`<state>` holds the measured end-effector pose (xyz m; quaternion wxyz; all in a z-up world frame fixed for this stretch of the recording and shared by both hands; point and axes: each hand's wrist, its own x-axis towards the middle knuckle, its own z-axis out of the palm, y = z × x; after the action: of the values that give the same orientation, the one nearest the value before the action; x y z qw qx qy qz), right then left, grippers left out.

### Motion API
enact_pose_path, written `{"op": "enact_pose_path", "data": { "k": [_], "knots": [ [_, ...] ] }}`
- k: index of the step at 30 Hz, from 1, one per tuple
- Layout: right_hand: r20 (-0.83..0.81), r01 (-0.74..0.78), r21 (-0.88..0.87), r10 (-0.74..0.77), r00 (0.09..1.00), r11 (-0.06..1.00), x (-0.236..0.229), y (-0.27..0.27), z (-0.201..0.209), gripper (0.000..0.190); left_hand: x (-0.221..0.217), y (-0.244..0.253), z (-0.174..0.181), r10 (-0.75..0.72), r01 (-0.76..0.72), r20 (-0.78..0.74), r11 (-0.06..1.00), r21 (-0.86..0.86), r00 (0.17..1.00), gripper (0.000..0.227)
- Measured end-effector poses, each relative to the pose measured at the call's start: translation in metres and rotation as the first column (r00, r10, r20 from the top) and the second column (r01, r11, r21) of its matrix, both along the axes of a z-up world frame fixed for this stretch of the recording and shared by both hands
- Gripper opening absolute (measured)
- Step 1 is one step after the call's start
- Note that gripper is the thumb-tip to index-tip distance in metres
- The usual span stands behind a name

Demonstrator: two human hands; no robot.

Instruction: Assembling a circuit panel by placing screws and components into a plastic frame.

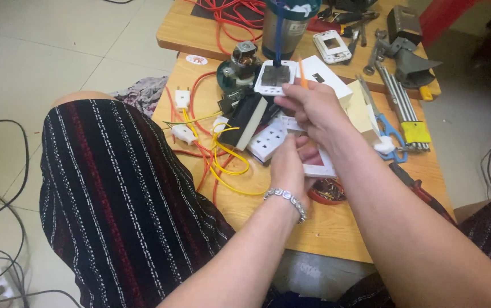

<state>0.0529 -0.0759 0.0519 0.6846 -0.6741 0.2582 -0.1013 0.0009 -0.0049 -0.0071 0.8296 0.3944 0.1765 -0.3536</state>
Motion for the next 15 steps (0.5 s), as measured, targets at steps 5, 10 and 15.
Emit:
{"op": "enact_pose_path", "data": {
  "k": [5, 10, 15],
  "knots": [
    [-0.092, -0.067, -0.303, 0.041, 0.995, 0.950, -0.006, -0.009, -0.007, 0.037, -0.004, 0.001, 0.003, -0.052, 0.051, 0.003, 0.998, 0.024, 0.999, 0.048],
    [0.022, 0.039, -0.435, -0.033, 0.999, 0.900, -0.042, -0.027, 0.003, 0.034, -0.008, 0.004, 0.009, -0.087, 0.085, 0.048, 0.996, 0.039, 0.995, 0.047],
    [0.027, 0.130, -0.556, -0.138, 0.990, 0.821, -0.110, -0.056, 0.008, 0.026, -0.007, 0.002, 0.011, -0.036, 0.042, 0.088, 0.997, -0.067, 0.996, 0.053]
  ]
}}
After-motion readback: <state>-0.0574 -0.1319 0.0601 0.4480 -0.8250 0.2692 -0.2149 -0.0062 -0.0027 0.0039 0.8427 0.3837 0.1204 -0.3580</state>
